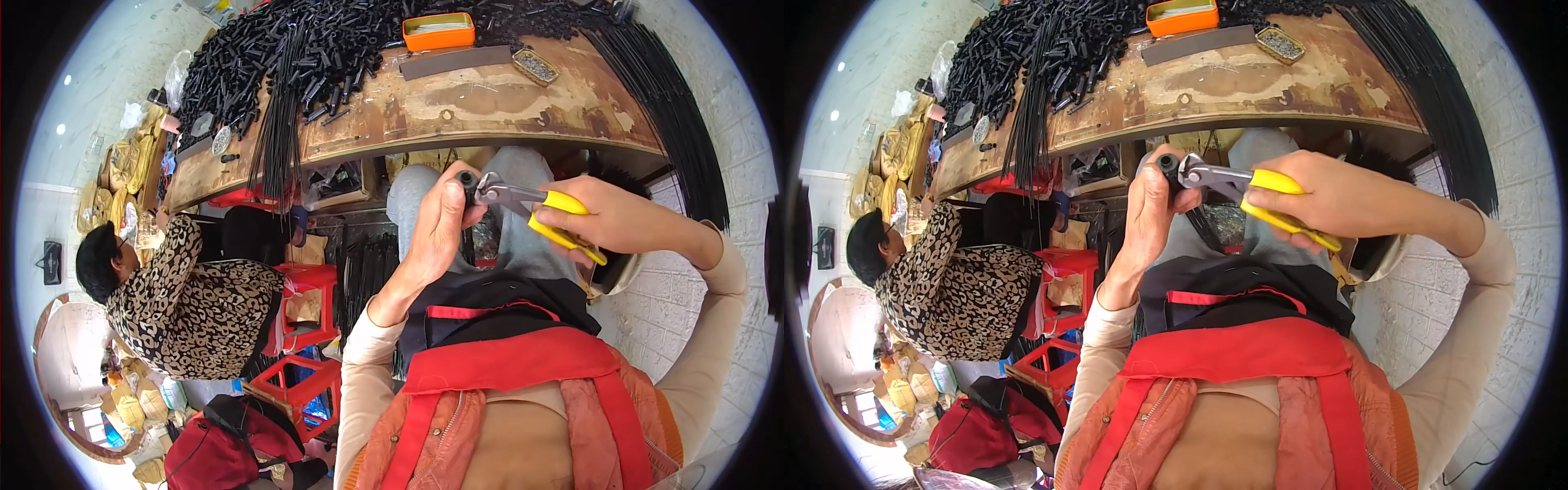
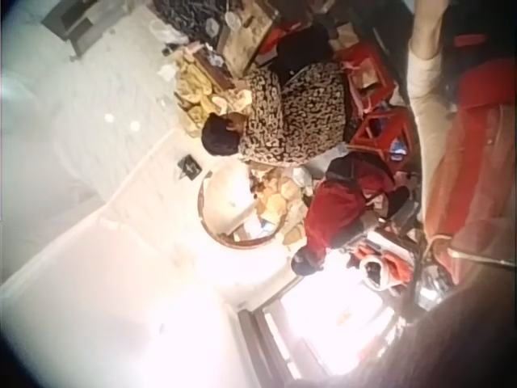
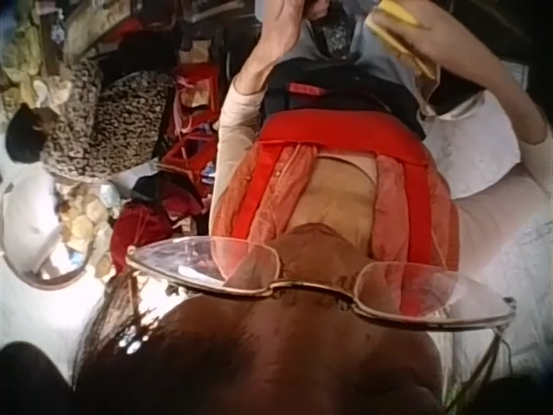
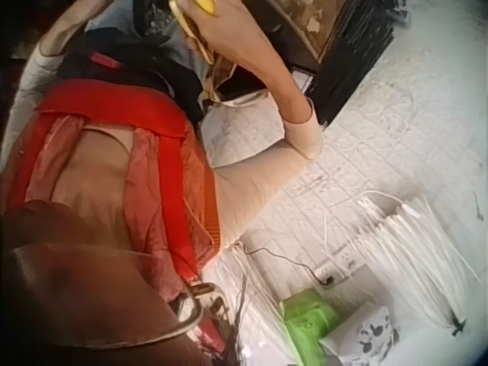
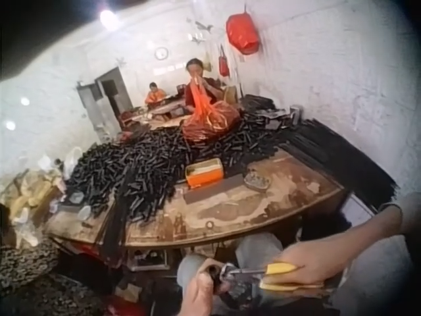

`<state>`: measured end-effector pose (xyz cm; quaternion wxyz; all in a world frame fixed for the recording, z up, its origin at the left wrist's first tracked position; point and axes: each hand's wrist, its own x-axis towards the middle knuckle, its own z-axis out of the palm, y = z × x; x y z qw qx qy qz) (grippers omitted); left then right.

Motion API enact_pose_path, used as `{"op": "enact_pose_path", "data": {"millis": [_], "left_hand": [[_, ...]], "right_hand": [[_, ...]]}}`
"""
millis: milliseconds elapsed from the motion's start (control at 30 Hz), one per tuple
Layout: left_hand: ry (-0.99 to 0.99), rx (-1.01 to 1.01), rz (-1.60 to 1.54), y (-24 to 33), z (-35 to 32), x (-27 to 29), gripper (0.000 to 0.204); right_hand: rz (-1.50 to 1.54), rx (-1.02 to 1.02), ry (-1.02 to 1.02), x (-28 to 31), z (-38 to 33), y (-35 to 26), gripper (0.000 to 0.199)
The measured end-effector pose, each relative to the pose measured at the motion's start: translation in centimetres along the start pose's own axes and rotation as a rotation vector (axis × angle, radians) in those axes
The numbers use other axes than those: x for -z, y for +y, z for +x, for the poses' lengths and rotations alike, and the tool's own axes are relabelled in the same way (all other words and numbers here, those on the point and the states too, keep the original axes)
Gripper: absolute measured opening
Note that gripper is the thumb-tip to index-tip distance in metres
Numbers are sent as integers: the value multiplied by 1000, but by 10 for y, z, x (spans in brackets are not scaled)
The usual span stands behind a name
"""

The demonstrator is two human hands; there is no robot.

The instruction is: The recorder is seen cutting and assembling small black cables into bundles at a workstation using wire cutters.

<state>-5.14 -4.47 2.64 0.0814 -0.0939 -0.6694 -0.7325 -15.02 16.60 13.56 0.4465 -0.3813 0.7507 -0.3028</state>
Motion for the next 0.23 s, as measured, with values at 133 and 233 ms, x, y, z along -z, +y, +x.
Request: {"op": "enact_pose_path", "data": {"millis": [133, 233], "left_hand": [[-6, 7, -31, 2, 3, 3, 57], [-50, 17, -151, -3, 8, 11, 56]], "right_hand": [[370, -110, -243, 3, 10, 12, 33], [412, -66, -193, -3, 10, 9, 36]]}}
